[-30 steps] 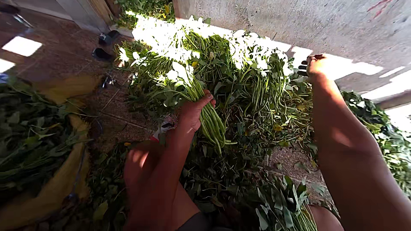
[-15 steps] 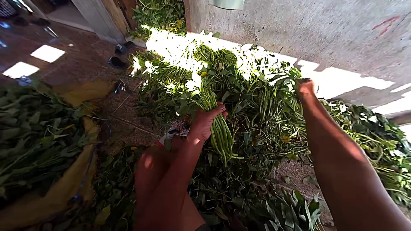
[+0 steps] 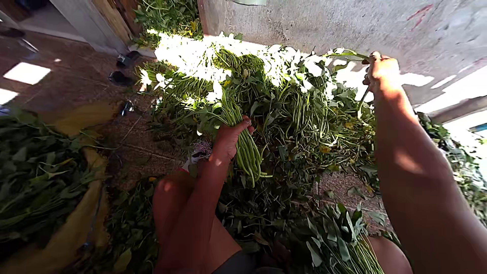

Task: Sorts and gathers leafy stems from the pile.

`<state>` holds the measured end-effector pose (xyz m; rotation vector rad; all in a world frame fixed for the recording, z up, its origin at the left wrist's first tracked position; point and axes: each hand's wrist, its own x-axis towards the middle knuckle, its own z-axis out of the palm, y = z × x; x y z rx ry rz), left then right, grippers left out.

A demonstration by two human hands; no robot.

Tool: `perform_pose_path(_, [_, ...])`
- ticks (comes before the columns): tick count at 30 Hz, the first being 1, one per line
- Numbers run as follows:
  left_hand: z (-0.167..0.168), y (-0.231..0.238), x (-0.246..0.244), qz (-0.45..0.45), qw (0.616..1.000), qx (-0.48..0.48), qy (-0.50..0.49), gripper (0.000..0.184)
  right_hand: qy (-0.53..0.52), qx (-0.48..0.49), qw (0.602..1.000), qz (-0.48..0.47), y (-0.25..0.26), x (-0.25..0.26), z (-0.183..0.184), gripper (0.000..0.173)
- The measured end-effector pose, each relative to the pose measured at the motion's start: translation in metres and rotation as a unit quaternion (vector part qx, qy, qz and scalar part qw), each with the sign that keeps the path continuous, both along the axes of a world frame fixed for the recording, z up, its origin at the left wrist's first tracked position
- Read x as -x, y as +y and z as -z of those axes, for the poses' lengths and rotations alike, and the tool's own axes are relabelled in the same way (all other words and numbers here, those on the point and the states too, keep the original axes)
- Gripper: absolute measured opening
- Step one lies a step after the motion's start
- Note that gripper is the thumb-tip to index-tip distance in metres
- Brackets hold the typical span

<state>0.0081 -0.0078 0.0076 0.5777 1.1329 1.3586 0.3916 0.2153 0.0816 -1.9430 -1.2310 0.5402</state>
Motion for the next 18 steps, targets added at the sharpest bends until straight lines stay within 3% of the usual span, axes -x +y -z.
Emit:
perform_pose_path(3, [-0.001,0.000,-0.001,-0.011,1.000,0.009,0.016,0.018,0.166,-0.092,0.982,-0.020,-0.038,0.028,0.027,0.037])
perform_pose_path(6, [0.002,0.004,-0.002,-0.017,0.999,0.009,0.028,0.018,0.359,-0.094,0.925,-0.080,-0.105,0.084,0.061,0.017])
perform_pose_path(10, [0.009,0.009,-0.006,-0.032,0.998,0.001,0.045,0.015,0.417,-0.069,0.894,-0.148,-0.178,0.147,0.133,0.039])
perform_pose_path(12, [0.010,0.009,-0.007,-0.033,0.998,-0.003,0.056,0.013,0.447,-0.041,0.878,-0.166,-0.211,0.173,0.159,0.041])
perform_pose_path(15, [0.008,0.008,-0.006,-0.029,0.997,-0.012,0.067,0.012,0.494,-0.029,0.853,-0.169,-0.245,0.203,0.184,0.039])
perform_pose_path(18, [0.011,0.005,-0.004,-0.021,0.996,-0.022,0.081,0.014,0.487,-0.025,0.852,-0.188,-0.272,0.219,0.195,0.039])
